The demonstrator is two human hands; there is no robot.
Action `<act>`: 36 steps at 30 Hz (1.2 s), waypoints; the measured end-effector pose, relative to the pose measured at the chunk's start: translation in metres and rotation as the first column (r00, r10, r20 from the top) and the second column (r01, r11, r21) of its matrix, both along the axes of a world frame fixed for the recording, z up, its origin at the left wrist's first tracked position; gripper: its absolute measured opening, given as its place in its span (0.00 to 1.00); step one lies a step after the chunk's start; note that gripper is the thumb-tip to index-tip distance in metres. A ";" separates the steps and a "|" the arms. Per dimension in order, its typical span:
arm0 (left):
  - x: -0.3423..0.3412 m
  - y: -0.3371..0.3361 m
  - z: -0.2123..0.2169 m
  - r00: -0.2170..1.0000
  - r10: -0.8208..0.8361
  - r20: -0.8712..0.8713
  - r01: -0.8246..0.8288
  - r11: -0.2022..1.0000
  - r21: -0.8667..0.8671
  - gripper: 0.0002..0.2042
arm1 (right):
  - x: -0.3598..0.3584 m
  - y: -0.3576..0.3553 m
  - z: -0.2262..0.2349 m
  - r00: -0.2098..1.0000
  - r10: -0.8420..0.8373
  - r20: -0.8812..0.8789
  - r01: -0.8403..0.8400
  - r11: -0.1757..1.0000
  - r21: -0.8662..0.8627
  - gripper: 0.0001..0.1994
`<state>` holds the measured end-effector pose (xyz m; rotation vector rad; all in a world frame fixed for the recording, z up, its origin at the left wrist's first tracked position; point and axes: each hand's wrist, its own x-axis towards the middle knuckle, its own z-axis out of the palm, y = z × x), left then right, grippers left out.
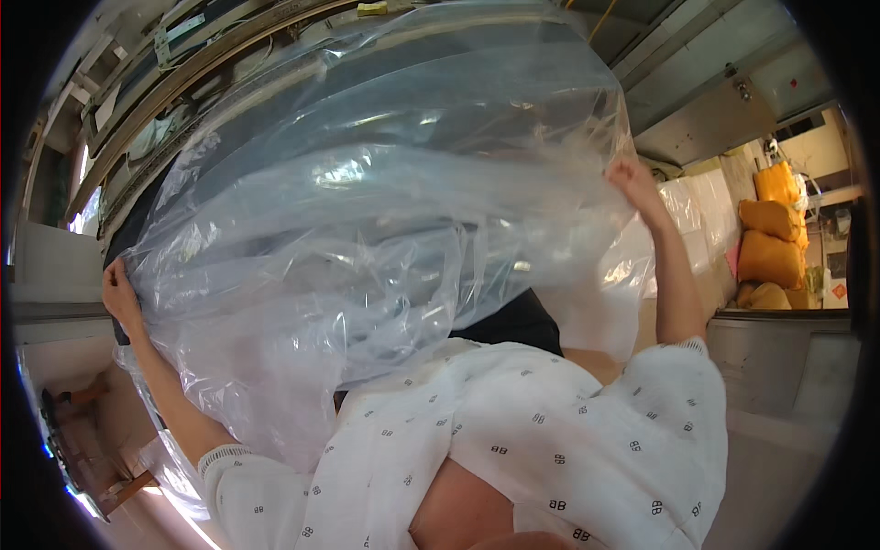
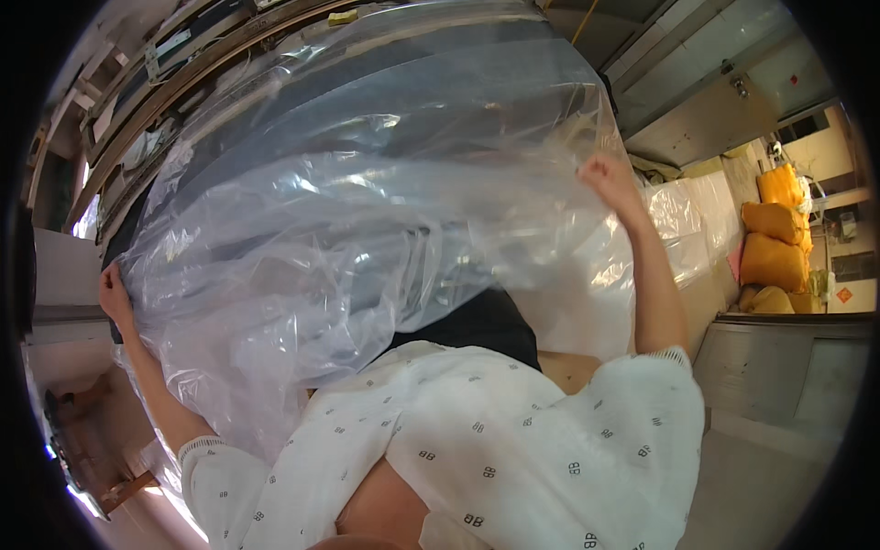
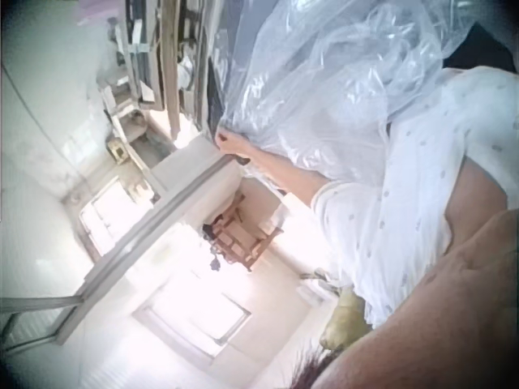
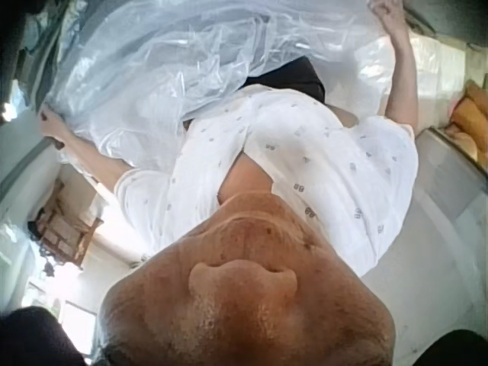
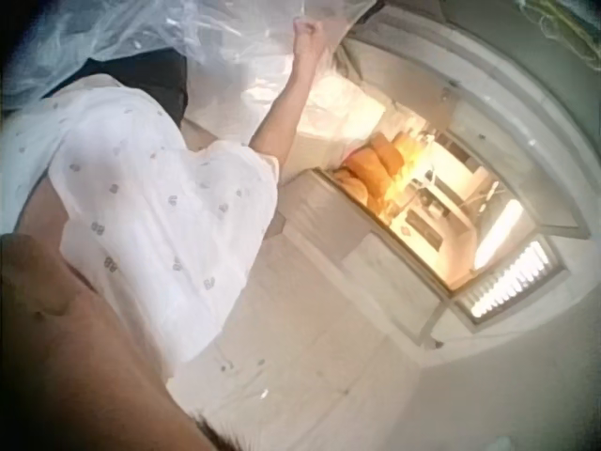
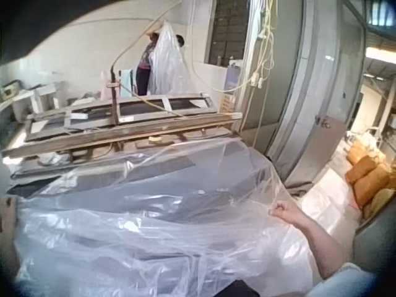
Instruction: Wrapping a large molded plastic component in a clear protective plastic sheet.
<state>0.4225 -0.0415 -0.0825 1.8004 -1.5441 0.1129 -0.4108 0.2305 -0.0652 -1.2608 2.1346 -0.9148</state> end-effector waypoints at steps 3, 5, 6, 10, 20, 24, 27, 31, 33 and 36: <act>-0.024 0.016 0.011 0.999 -0.032 -0.032 0.034 0.999 0.036 0.16 | 0.028 0.044 -0.013 0.983 -0.102 0.152 0.067 0.974 0.216 0.08; -0.023 0.017 0.012 0.999 -0.025 -0.030 0.025 1.000 0.011 0.16 | 0.025 0.053 -0.022 0.985 0.023 0.169 -0.081 0.936 0.343 0.07; -0.024 0.019 0.009 0.999 -0.009 -0.038 0.010 1.000 0.025 0.16 | 0.024 0.056 -0.026 0.966 0.159 0.202 -0.236 0.861 0.450 0.07; -0.028 0.017 0.011 1.000 -0.003 0.012 0.003 1.000 0.018 0.16 | 0.053 0.009 -0.004 0.640 0.644 -0.419 -0.297 0.710 0.638 0.05; 0.075 0.067 0.059 0.991 0.013 -0.131 -0.025 0.996 -0.086 0.15 | 0.140 -0.154 -0.007 0.567 0.195 -0.800 -0.526 0.833 -0.170 0.23; 0.046 0.128 0.114 0.947 0.105 -0.305 -0.116 0.993 -0.018 0.13 | 0.133 -0.154 0.005 0.645 0.208 -0.736 -0.568 0.775 -0.278 0.20; 0.049 0.153 0.129 0.949 0.126 -0.290 -0.147 0.988 -0.054 0.14 | 0.130 -0.177 0.000 0.643 0.121 -0.756 -0.555 0.754 -0.351 0.16; 0.057 0.190 0.117 0.924 0.133 -0.359 -0.137 0.990 0.016 0.14 | 0.106 -0.213 -0.003 0.721 0.172 -0.672 -0.536 0.753 -0.383 0.13; 0.044 0.208 0.109 0.917 0.165 -0.362 -0.141 0.986 0.091 0.15 | 0.106 -0.221 0.006 0.857 0.089 -0.508 -0.312 0.874 -0.372 0.07; 0.019 0.224 0.088 0.808 0.294 -0.511 -0.259 0.956 0.140 0.19 | 0.093 -0.239 0.014 0.864 0.159 -0.477 -0.364 0.852 -0.376 0.09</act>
